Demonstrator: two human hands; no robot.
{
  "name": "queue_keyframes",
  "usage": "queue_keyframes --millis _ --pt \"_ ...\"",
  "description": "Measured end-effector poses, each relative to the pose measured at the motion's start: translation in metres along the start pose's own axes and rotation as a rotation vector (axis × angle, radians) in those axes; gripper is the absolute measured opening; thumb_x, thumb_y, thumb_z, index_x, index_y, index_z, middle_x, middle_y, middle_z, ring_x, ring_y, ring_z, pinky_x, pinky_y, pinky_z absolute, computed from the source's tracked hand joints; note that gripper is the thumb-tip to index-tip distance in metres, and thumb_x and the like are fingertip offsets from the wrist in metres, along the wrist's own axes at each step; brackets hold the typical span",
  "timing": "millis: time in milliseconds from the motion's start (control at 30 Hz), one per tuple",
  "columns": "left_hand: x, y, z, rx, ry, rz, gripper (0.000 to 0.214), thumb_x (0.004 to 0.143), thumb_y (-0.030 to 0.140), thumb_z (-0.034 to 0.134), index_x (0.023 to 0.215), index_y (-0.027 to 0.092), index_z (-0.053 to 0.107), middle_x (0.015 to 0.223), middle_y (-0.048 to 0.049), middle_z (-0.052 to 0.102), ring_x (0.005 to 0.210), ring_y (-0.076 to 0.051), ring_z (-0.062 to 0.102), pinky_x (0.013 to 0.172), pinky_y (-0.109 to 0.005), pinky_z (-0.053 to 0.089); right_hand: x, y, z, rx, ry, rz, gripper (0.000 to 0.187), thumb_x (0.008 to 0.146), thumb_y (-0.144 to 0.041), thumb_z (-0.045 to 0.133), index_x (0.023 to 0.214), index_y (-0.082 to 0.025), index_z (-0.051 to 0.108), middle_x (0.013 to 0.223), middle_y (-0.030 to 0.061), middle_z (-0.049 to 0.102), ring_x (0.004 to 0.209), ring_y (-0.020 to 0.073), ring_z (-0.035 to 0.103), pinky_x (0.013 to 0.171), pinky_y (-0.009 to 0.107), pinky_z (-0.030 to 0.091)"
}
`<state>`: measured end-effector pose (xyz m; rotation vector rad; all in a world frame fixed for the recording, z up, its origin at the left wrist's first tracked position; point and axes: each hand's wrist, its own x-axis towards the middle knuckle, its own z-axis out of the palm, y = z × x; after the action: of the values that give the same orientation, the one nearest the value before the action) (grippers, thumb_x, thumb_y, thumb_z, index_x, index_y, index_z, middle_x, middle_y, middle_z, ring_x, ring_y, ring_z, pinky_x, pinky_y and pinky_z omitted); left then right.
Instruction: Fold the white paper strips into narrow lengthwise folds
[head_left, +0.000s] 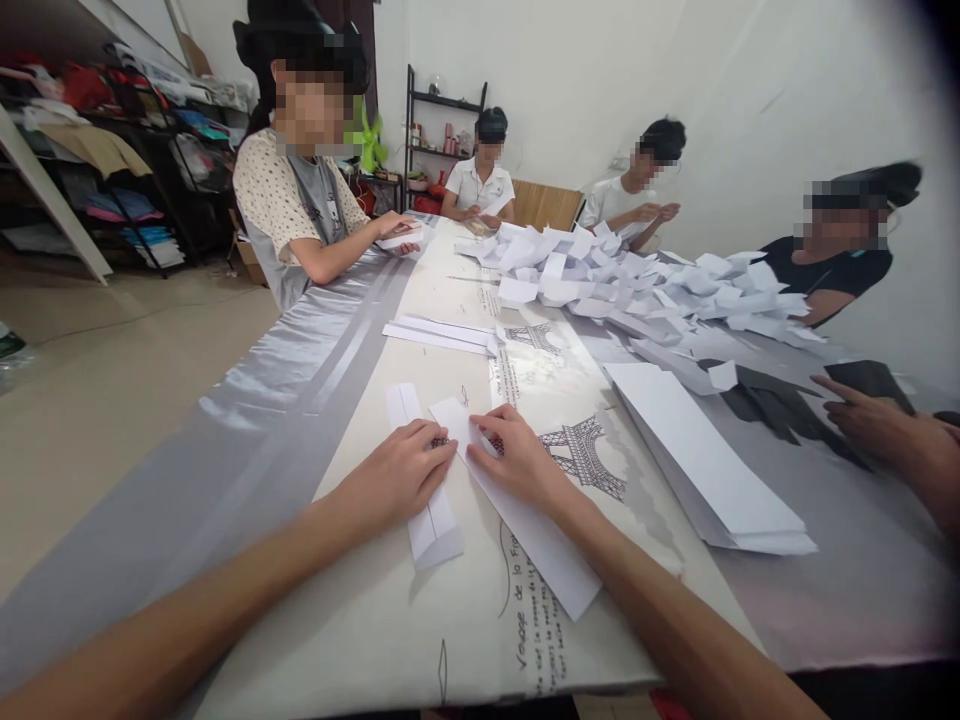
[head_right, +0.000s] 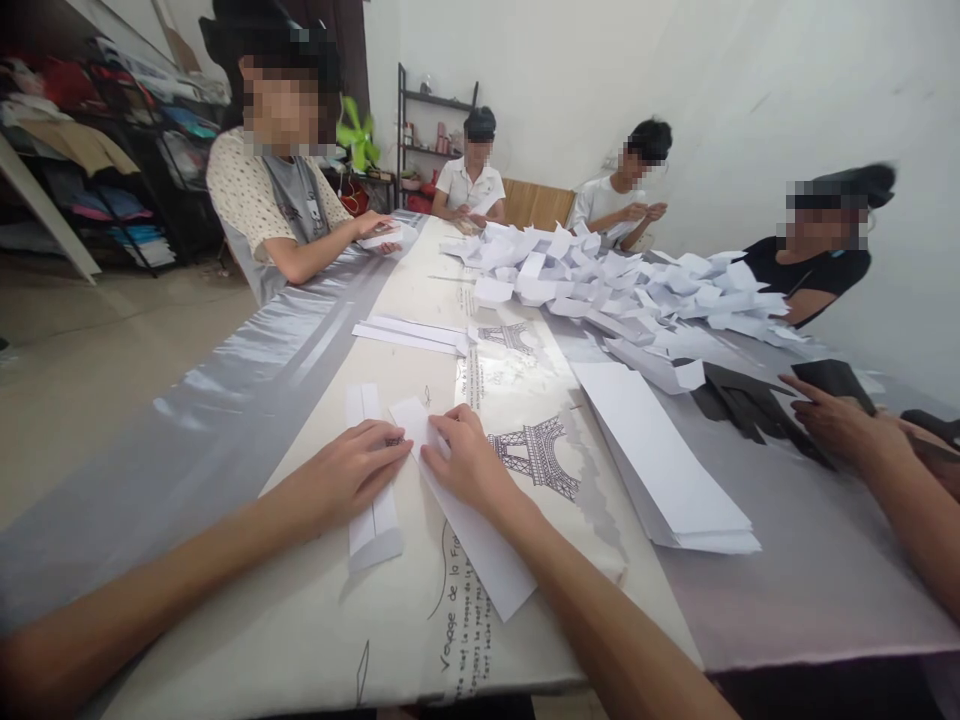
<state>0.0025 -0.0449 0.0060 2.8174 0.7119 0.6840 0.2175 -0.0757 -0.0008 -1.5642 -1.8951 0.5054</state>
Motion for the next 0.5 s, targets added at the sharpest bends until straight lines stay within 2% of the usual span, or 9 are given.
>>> queue_keyframes --millis 167,267,500 --pt "-0.001 -0.003 0.002 0.046 -0.009 0.014 0.029 0.104 0.019 0.041 0.113 0.017 0.068 0.114 -0.0124 0.065 0.111 -0.027 0.060 0.092 -0.046 0.053 0.001 -0.001 -0.002 0.086 0.024 0.046 0.043 0.084 -0.014 0.063 0.126 -0.021 0.067 0.121 0.0110 0.058 0.113 0.0259 0.058 0.091 0.041 0.053" --pt "-0.002 -0.005 0.003 0.053 -0.011 0.015 0.029 0.104 0.019 0.041 0.116 0.017 0.067 0.116 -0.0122 0.064 0.113 -0.027 0.059 0.094 -0.045 0.053 0.001 -0.005 -0.005 0.115 -0.007 0.024 0.048 0.084 -0.008 0.060 0.129 -0.022 0.066 0.122 0.0098 0.061 0.115 0.0250 0.058 0.093 0.042 0.053" --pt "-0.002 -0.008 0.004 0.036 -0.019 0.016 0.029 0.104 0.020 0.042 0.119 0.018 0.067 0.119 -0.0113 0.064 0.113 -0.026 0.059 0.094 -0.045 0.054 -0.002 -0.010 -0.013 0.115 -0.058 -0.060 0.048 0.090 -0.012 0.057 0.134 -0.027 0.064 0.114 0.0064 0.063 0.101 0.0194 0.065 0.087 0.039 0.058"
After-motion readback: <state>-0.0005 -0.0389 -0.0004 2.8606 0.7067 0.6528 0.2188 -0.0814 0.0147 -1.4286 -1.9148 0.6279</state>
